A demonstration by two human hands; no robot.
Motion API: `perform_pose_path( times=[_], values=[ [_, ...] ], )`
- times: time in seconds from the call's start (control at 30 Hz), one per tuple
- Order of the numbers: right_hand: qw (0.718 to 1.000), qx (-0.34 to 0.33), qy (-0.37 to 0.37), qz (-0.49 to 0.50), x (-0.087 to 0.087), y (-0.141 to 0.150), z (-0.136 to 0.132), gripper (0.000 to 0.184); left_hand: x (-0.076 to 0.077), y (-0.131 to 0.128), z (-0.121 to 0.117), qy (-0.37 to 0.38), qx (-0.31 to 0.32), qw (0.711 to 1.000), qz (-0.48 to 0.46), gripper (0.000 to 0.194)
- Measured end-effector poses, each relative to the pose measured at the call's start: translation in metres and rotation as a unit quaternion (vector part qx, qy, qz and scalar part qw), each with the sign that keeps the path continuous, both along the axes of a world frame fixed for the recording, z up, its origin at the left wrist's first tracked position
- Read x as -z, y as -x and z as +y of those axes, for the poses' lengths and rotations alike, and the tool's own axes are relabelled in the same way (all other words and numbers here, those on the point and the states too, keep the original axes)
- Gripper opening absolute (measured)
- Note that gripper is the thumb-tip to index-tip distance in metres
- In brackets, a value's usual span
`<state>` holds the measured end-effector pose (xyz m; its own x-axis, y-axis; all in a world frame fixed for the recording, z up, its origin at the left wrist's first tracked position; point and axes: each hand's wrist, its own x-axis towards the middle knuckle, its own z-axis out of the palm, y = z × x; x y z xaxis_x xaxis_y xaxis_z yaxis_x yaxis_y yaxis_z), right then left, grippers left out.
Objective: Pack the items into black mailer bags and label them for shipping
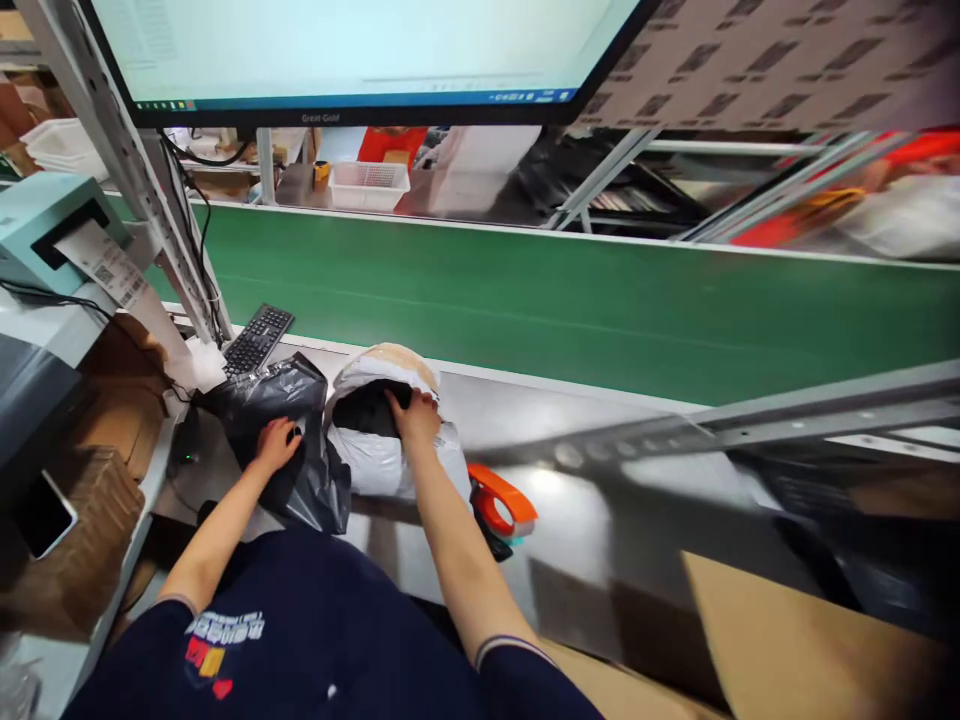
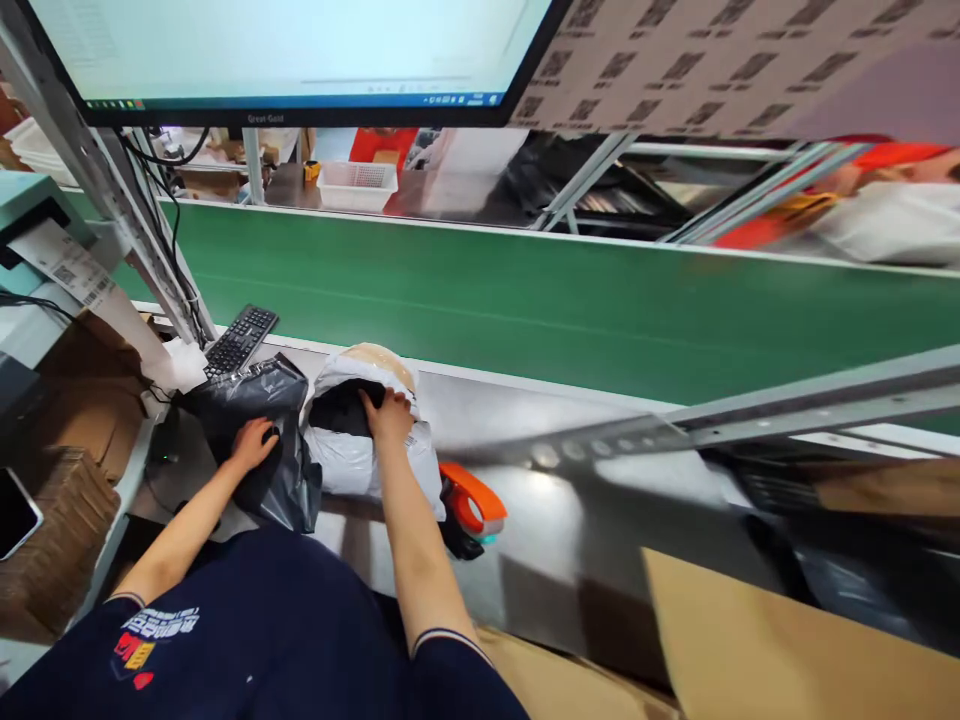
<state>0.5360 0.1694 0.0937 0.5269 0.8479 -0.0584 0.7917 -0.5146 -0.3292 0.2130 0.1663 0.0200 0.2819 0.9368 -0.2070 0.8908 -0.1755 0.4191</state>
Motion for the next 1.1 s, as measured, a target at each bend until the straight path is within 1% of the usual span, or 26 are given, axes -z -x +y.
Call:
perform_pose_path(
  times=[0.07,0.13,0.2,0.27,0.33,0.37,0.43,0.47,0.53,0.6,0.63,0.7,0.73,0.8,0.87,0.9,0.97,1.03,1.1],
  values=[
    [1.000,0.000,0.009,0.022,-0.005,-0.010,0.005,0.067,-0.008,0.012,0.042,-0.019,-0.033,0.999,0.018,0.049],
    [0.999,-0.013,0.029,0.041,-0.013,-0.015,0.007,0.067,-0.017,0.021,0.083,-0.028,-0.051,0.998,0.040,0.050],
    [0.996,-0.056,0.049,0.041,-0.018,-0.019,0.002,0.069,-0.026,0.027,0.116,-0.028,-0.057,0.996,0.063,0.051],
    [0.991,-0.122,0.055,0.022,-0.016,-0.023,-0.014,0.075,-0.031,0.027,0.138,-0.026,-0.056,0.994,0.088,0.053],
    [0.982,-0.187,0.039,0.003,-0.005,-0.025,-0.036,0.087,-0.032,0.023,0.152,-0.021,-0.056,0.992,0.114,0.055],
    [0.978,-0.209,0.021,-0.005,0.003,-0.026,-0.046,0.093,-0.031,0.020,0.156,-0.016,-0.057,0.990,0.126,0.055],
    [0.976,-0.214,-0.030,-0.025,0.019,-0.025,-0.061,0.098,-0.026,0.014,0.164,0.002,-0.056,0.988,0.147,0.050],
    [0.977,-0.200,-0.056,-0.035,0.026,-0.025,-0.065,0.096,-0.023,0.011,0.166,0.014,-0.053,0.986,0.155,0.045],
    [0.980,-0.168,-0.090,-0.047,0.034,-0.027,-0.063,0.085,-0.018,0.005,0.171,0.033,-0.044,0.985,0.163,0.033],
    [0.983,-0.154,-0.094,-0.033,0.033,-0.033,-0.051,0.069,-0.016,0.000,0.174,0.043,-0.026,0.986,0.157,0.025],
    [0.985,-0.146,-0.092,-0.016,0.028,-0.036,-0.042,0.063,-0.017,-0.001,0.176,0.044,-0.015,0.988,0.147,0.022],
    [0.988,-0.115,-0.103,0.028,0.012,-0.043,-0.026,0.058,-0.023,-0.003,0.181,0.046,0.011,0.992,0.114,0.017],
    [0.987,-0.096,-0.122,0.047,0.000,-0.045,-0.019,0.060,-0.029,-0.003,0.185,0.048,0.023,0.994,0.092,0.015],
    [0.978,-0.074,-0.184,0.063,-0.032,-0.048,-0.011,0.065,-0.042,-0.002,0.192,0.055,0.042,0.997,0.043,0.015],
    [0.963,-0.081,-0.252,0.051,-0.072,-0.051,-0.013,0.071,-0.058,0.001,0.200,0.063,0.051,0.997,-0.011,0.017],
    [0.955,-0.084,-0.281,0.039,-0.094,-0.054,-0.019,0.073,-0.066,0.002,0.203,0.069,0.052,0.996,-0.039,0.019],
    [0.940,-0.072,-0.333,0.018,-0.138,-0.066,-0.040,0.074,-0.080,0.002,0.207,0.085,0.049,0.990,-0.098,0.023],
    [0.922,-0.020,-0.386,0.004,-0.178,-0.085,-0.074,0.074,-0.092,-0.006,0.205,0.100,0.037,0.981,-0.163,0.025],
    [0.888,0.054,-0.456,-0.019,-0.207,-0.104,-0.118,0.075,-0.100,-0.022,0.201,0.111,0.019,0.967,-0.230,0.026]
  ],
)
